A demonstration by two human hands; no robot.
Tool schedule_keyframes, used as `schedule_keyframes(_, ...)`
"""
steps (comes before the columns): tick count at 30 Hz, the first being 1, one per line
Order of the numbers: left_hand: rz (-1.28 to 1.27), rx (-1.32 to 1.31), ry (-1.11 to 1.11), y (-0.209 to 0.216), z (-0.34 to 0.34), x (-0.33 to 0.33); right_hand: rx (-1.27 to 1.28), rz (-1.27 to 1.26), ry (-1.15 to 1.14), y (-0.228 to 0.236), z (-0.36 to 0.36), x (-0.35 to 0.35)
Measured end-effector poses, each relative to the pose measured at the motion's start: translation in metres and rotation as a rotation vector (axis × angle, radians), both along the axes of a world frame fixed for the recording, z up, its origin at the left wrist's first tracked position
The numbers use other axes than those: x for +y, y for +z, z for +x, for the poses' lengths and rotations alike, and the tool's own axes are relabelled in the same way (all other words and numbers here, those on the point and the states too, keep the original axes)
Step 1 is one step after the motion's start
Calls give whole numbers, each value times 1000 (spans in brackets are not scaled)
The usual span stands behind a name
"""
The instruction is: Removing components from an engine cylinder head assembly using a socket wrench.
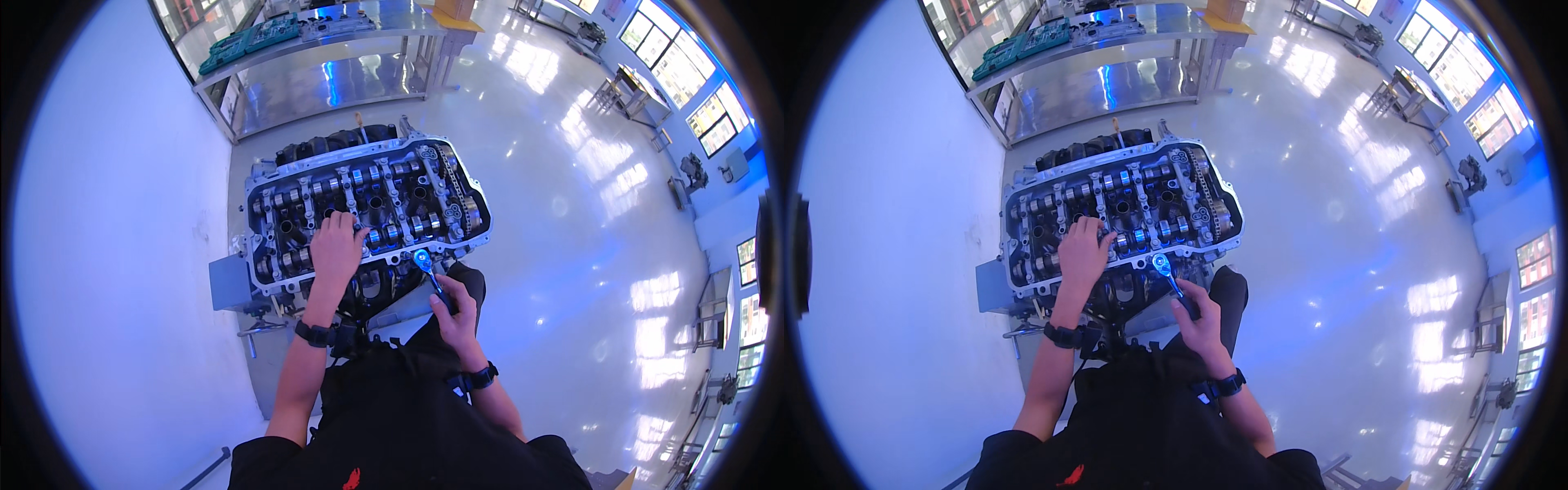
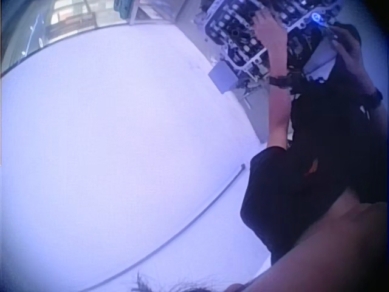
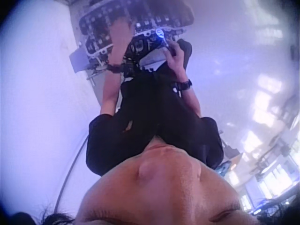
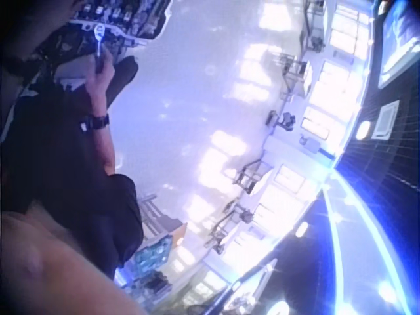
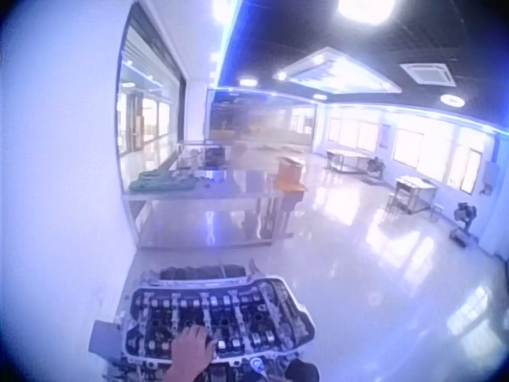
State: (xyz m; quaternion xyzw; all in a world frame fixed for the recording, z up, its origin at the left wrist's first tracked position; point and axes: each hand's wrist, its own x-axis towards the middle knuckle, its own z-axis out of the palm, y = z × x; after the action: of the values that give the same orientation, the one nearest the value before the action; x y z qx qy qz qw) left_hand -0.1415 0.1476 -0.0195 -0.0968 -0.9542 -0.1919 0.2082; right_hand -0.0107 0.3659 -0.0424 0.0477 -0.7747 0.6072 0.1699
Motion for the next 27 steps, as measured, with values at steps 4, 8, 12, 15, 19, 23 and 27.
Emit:
schedule_keyframes(4, 109, 108, -75, -11, 2, 4, -38, 52, -6, 21, -16, 7)
schedule_keyframes(8, 154, 126, -81, -11, 5, 0, -40, 198, 15, 52, -43, 13)
schedule_keyframes(12, 179, 161, -87, -14, 3, 2, -23, 167, 9, 56, -68, 11)
schedule_keyframes(15, 202, 163, -83, -14, 5, 2, -103, 210, 28, 62, -74, 9)
schedule_keyframes(19, 206, 175, -59, -14, 5, 2, -113, 228, 29, 64, -77, -2)
schedule_keyframes(23, 205, 171, -35, -14, 5, 3, -86, 247, -4, 60, -82, -9)
schedule_keyframes(27, 213, 172, -38, -15, 7, 3, -144, 340, -23, 64, -79, -16)
